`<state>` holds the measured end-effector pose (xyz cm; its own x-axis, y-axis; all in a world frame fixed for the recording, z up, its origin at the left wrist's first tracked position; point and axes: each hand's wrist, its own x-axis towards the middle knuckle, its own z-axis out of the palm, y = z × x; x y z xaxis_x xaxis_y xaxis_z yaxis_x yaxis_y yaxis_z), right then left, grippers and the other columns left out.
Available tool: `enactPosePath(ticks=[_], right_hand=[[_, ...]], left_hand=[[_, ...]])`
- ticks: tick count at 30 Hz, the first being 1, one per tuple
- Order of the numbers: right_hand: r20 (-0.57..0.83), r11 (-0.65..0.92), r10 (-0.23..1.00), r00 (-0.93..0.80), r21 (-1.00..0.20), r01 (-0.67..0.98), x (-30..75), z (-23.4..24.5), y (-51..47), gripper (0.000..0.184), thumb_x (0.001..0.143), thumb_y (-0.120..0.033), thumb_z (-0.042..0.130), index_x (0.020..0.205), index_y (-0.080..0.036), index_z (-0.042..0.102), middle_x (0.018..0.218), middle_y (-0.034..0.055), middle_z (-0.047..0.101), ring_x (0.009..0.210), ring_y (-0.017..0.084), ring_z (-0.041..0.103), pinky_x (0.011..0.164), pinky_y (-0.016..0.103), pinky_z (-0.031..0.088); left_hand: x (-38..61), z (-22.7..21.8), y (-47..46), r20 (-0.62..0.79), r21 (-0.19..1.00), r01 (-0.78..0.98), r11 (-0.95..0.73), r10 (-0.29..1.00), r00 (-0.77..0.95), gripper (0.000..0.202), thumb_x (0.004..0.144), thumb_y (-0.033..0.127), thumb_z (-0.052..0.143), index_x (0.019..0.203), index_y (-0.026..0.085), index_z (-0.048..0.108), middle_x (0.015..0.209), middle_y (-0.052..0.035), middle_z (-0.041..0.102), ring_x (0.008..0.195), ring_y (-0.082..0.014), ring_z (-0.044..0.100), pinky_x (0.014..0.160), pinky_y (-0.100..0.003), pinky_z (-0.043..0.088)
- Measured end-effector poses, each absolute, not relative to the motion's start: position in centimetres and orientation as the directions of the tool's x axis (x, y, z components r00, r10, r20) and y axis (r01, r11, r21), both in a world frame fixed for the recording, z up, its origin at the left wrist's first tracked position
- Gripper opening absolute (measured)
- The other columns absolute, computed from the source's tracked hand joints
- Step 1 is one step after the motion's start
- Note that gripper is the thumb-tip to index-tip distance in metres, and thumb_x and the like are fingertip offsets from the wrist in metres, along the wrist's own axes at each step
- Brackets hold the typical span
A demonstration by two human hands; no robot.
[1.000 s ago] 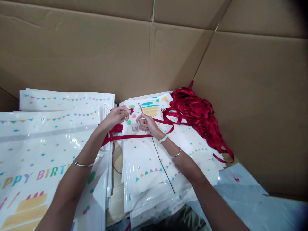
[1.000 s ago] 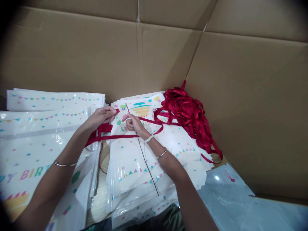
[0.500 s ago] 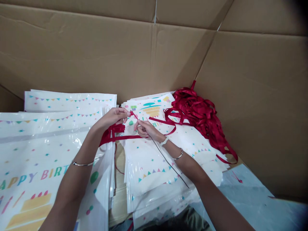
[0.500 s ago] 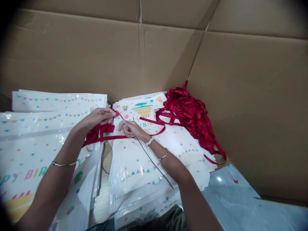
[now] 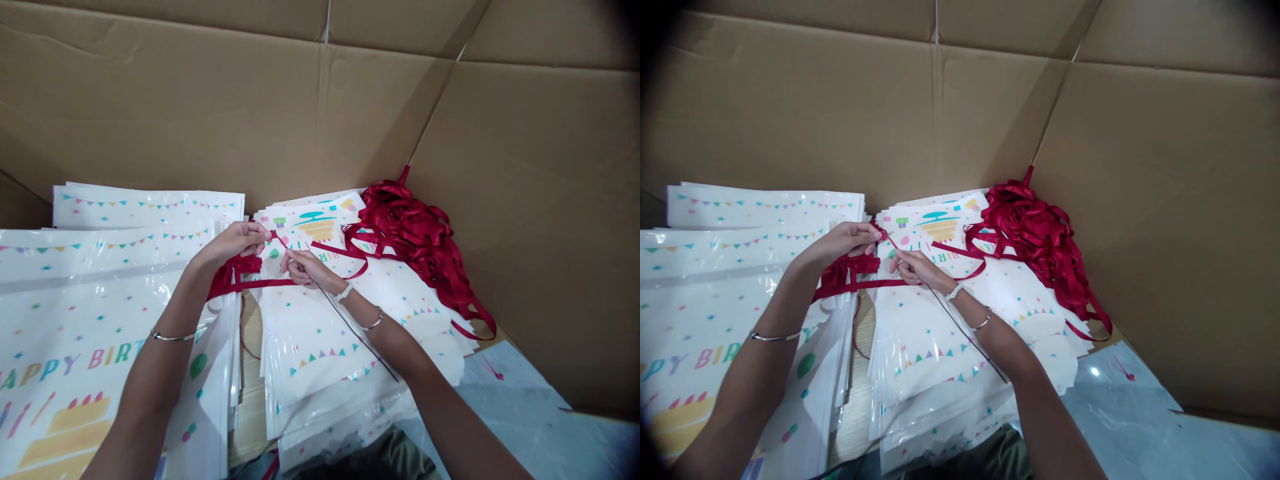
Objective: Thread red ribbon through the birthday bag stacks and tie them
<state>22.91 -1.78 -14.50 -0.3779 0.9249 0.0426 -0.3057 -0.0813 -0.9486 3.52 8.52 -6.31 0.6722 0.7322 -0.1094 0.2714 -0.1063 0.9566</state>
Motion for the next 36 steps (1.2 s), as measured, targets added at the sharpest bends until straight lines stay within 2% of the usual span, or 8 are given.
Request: enactPosePath(ticks=[9, 13, 17, 21, 23, 26, 29, 36], right_hand=[[0.011, -0.104, 0.926, -0.377, -0.954, -0.282, 22.7, -14.0, -2.1, 0.049, 0.112, -0.049, 0.039, 0.082, -0.014, 0.056, 0.042, -0.0107, 0.030, 0.035, 0.005, 0.017, 0.038, 0.015, 0.019], [0.006, -0.105, 0.930, -0.368, -0.954, -0.282, 22.8, -13.9, -2.1, 0.048, 0.112, -0.050, 0.039, 0.084, -0.015, 0.056, 0.042, -0.0112, 0.029, 0.034, 0.005, 0.017, 0.038, 0.015, 0.020], [0.036, -0.088, 0.928, -0.372, -0.946, -0.312, 22.8, -13.9, -2.1, 0.046, 0.112, -0.047, 0.039, 0.085, -0.014, 0.056, 0.042, -0.0114, 0.029, 0.034, 0.005, 0.017, 0.037, 0.015, 0.019], [0.014, -0.117, 0.923, -0.384, -0.942, -0.315, 22.7, -13.8, -2.3, 0.046, 0.112, -0.049, 0.038, 0.086, -0.015, 0.054, 0.042, -0.0115, 0.030, 0.033, 0.005, 0.018, 0.038, 0.015, 0.021], [0.011, -0.128, 0.922, -0.388, -0.936, -0.329, 22.7, -13.7, -2.3, 0.046, 0.112, -0.049, 0.037, 0.086, -0.016, 0.054, 0.042, -0.0116, 0.029, 0.033, 0.005, 0.018, 0.038, 0.015, 0.021], [0.001, -0.140, 0.926, -0.378, -0.928, -0.346, 22.6, -13.4, -2.5, 0.047, 0.113, -0.049, 0.035, 0.084, -0.016, 0.054, 0.041, -0.0116, 0.028, 0.033, 0.005, 0.017, 0.038, 0.015, 0.020], [-0.014, -0.149, 0.932, -0.363, -0.926, -0.347, 22.6, -13.3, -2.5, 0.049, 0.113, -0.049, 0.035, 0.083, -0.016, 0.054, 0.041, -0.0116, 0.027, 0.033, 0.005, 0.017, 0.038, 0.016, 0.020], [0.065, -0.056, 0.954, -0.294, -0.921, -0.385, 22.6, -13.3, -2.5, 0.050, 0.112, -0.049, 0.039, 0.080, -0.015, 0.055, 0.040, -0.0113, 0.026, 0.033, 0.005, 0.017, 0.038, 0.017, 0.020]], left_hand=[[3.6, -6.7, 8.7, -0.089, 0.957, 0.256, -0.136, 0.703, 0.706, 0.030, 0.084, 0.039, 0.075, 0.069, 0.016, 0.063, 0.055, -0.0018, 0.057, 0.038, -0.0057, 0.032, 0.042, -0.021, 0.025], [4.3, -6.6, 8.0, -0.054, 0.959, 0.234, -0.160, 0.707, 0.705, 0.035, 0.087, 0.044, 0.076, 0.070, 0.017, 0.060, 0.051, 0.0004, 0.054, 0.038, -0.0059, 0.031, 0.041, -0.021, 0.023], [5.3, -7.1, 7.7, -0.007, 0.980, 0.145, -0.133, 0.712, 0.702, 0.037, 0.083, 0.045, 0.081, 0.084, 0.019, 0.055, 0.062, -0.0003, 0.064, 0.037, -0.0048, 0.033, 0.038, -0.020, 0.021], [6.1, -8.3, 8.0, 0.054, 0.996, 0.016, -0.091, 0.713, 0.699, 0.051, 0.081, 0.048, 0.084, 0.114, 0.021, 0.055, 0.059, 0.0059, 0.060, 0.034, -0.0057, 0.032, 0.037, -0.019, 0.019], [6.4, -8.8, 8.1, 0.086, 0.996, -0.039, -0.083, 0.710, 0.699, 0.057, 0.081, 0.049, 0.085, 0.123, 0.023, 0.056, 0.058, 0.0069, 0.059, 0.034, -0.0061, 0.033, 0.037, -0.019, 0.019], [6.9, -9.5, 8.0, 0.106, 0.994, -0.083, -0.067, 0.718, 0.688, 0.047, 0.079, 0.052, 0.085, 0.106, 0.020, 0.065, 0.056, 0.0046, 0.056, 0.036, -0.0056, 0.033, 0.037, -0.020, 0.019], [7.3, -9.9, 7.9, 0.101, 0.991, -0.129, -0.019, 0.735, 0.670, 0.045, 0.079, 0.056, 0.085, 0.087, 0.016, 0.066, 0.054, 0.0029, 0.054, 0.037, -0.0045, 0.031, 0.037, -0.019, 0.020], [8.3, -10.0, 7.0, 0.002, 0.952, -0.233, 0.197, 0.760, 0.650, 0.043, 0.089, 0.055, 0.080, 0.089, 0.013, 0.069, 0.055, 0.0049, 0.050, 0.037, -0.0042, 0.032, 0.040, -0.019, 0.033]])
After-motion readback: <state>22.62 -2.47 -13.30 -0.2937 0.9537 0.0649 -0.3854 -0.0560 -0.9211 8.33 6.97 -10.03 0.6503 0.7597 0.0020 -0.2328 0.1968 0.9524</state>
